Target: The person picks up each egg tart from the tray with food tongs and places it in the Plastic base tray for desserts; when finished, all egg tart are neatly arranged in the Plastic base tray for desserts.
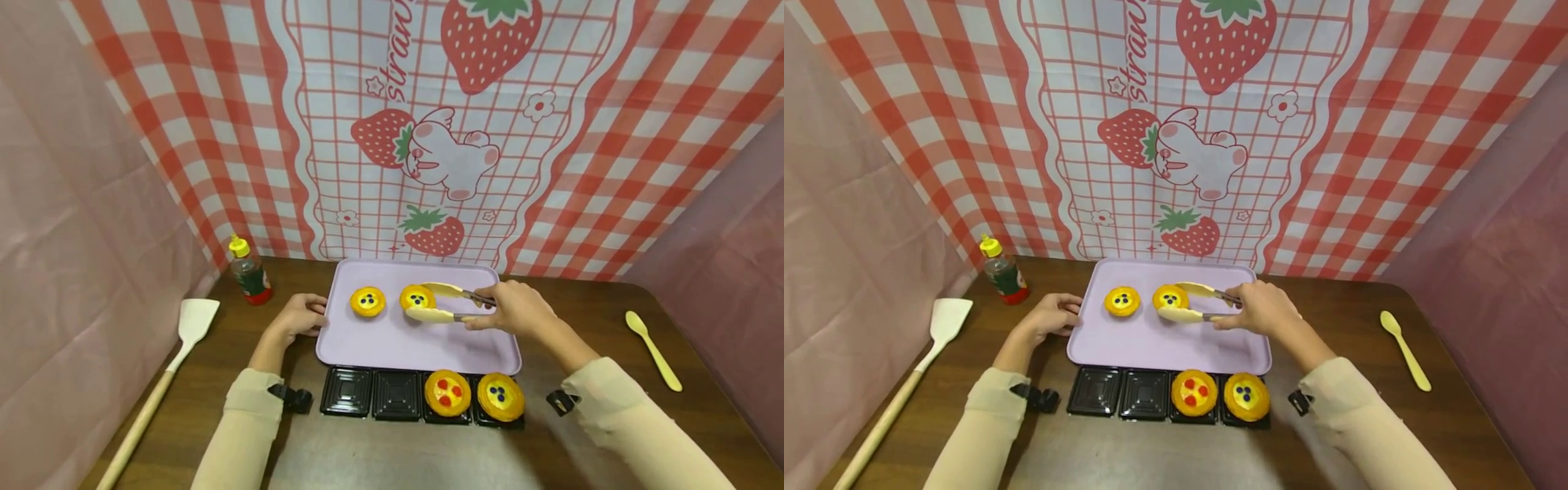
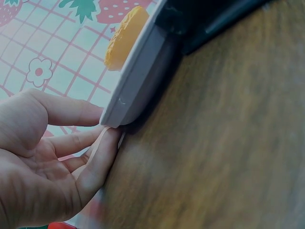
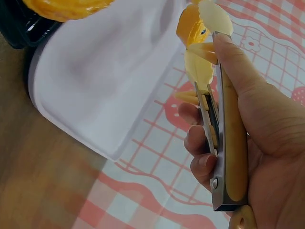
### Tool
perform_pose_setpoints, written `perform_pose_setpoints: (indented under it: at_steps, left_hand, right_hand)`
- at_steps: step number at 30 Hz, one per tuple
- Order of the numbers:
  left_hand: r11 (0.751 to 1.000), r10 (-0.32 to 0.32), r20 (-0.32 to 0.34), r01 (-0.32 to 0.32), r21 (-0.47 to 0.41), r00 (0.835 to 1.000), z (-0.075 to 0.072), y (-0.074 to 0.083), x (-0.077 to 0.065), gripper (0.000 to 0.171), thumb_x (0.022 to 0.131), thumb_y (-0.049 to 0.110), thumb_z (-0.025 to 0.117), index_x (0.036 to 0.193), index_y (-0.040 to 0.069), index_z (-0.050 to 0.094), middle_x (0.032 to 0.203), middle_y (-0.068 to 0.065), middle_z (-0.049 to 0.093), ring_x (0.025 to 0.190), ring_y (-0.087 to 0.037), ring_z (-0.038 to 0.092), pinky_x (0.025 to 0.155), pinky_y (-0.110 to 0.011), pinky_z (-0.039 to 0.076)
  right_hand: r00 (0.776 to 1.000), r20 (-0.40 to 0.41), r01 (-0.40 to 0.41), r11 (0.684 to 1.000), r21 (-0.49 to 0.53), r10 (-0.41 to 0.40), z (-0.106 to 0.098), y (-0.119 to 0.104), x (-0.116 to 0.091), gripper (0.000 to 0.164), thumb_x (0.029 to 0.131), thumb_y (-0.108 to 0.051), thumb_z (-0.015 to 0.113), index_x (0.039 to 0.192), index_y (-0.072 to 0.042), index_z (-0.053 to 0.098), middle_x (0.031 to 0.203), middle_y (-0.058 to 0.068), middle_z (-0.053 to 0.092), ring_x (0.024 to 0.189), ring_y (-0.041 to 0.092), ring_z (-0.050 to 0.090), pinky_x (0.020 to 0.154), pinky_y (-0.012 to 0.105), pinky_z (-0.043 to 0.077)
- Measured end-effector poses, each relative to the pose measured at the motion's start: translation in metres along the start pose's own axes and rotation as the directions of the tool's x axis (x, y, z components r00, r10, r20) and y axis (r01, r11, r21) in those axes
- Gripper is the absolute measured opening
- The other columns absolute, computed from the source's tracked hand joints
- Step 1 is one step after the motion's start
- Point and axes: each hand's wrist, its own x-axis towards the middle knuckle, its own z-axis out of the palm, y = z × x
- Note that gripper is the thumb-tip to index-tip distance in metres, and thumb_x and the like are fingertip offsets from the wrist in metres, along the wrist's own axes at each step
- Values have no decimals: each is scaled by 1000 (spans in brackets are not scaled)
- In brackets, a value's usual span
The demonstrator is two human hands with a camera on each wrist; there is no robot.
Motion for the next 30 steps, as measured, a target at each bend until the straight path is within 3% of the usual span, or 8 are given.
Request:
perform_pose_setpoints:
  at_steps: [8,14,24,30]
  left_hand:
    - [1000,-3,-11,3,-1,1000,0,0,-1,46,81,-7,68,125,-9,56,105,-20,56,79,-22,60,64,-35,59]
    - [1000,1,-10,-1,0,1000,1,0,-1,46,81,-7,68,125,-9,56,105,-19,56,78,-21,60,63,-34,58]
    - [1000,-3,-7,3,2,1000,1,1,-1,46,81,-7,68,125,-10,56,105,-20,56,78,-21,60,63,-34,58]
    - [1000,2,3,-2,-3,1000,1,1,0,48,81,-7,67,127,-10,55,106,-20,56,78,-20,60,62,-33,58]
  right_hand:
    - [1000,7,-10,1000,-5,10,-23,-9,-6,94,62,-82,68,124,-12,71,86,-3,67,67,16,55,58,33,45]
    - [1000,11,1,1000,-11,-1,-29,-13,-17,97,63,-83,66,128,-11,68,91,0,69,69,16,54,58,32,46]
    - [991,-33,130,992,2,-130,-31,-26,-44,90,69,-81,63,128,-13,68,101,-4,73,67,7,55,58,29,47]
    - [973,-92,215,977,6,-214,-39,-31,-60,81,73,-73,69,126,-12,70,99,-8,72,68,3,55,56,28,45]
